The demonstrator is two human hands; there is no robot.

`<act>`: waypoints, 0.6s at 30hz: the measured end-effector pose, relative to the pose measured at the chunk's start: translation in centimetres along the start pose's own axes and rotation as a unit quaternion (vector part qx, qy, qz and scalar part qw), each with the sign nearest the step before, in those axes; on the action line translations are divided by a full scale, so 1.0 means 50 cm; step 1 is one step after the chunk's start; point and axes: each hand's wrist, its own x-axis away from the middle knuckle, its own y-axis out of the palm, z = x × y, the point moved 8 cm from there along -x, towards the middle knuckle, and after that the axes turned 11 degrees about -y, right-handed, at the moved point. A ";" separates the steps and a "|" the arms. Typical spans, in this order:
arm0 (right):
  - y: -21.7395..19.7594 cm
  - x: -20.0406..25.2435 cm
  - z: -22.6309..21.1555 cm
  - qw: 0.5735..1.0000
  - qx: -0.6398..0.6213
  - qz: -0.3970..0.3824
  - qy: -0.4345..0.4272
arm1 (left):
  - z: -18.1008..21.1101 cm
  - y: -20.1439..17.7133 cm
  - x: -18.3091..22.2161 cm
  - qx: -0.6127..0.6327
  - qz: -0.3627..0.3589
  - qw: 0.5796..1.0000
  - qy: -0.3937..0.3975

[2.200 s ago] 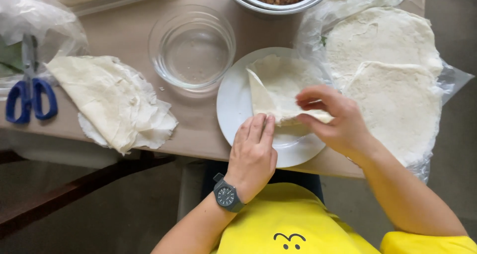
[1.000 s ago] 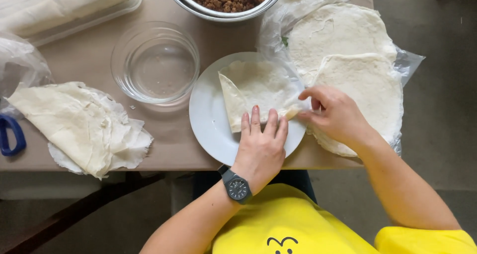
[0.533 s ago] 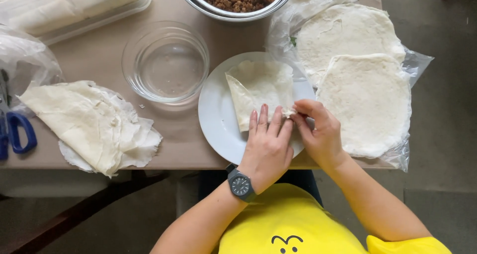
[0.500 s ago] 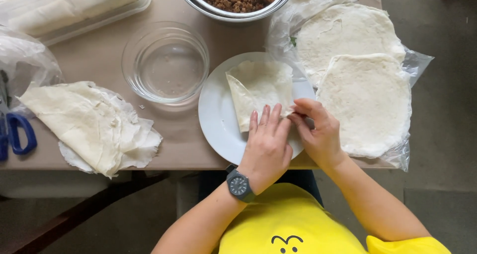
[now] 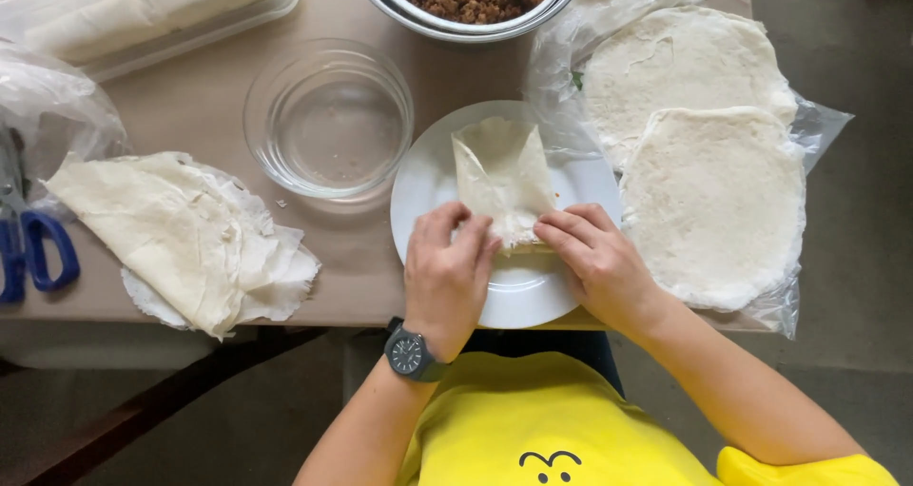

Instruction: The person is assembling spring rolls by placing meat filling onto wrappers and rolling them tightly.

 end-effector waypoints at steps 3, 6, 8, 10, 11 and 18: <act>0.003 -0.001 0.002 1.000 -0.014 -0.012 0.007 | 0.006 0.000 0.008 -0.002 -0.021 0.999 0.044; -0.002 -0.002 -0.006 1.000 -0.007 -0.005 -0.010 | 0.013 -0.006 0.008 0.010 -0.055 0.996 0.073; 0.004 0.006 0.000 1.000 0.001 -0.007 -0.002 | 0.013 0.005 0.014 -0.021 -0.079 0.991 0.106; 0.001 0.001 -0.001 1.000 -0.003 -0.010 0.004 | 0.002 0.021 0.012 -0.040 -0.077 0.989 0.122; 0.000 -0.001 -0.001 1.000 -0.005 -0.014 0.010 | -0.001 0.030 0.011 -0.058 -0.074 0.986 0.139; 0.008 0.003 0.009 0.999 0.001 -0.020 0.031 | 0.003 0.021 -0.024 -0.003 -0.111 0.988 0.111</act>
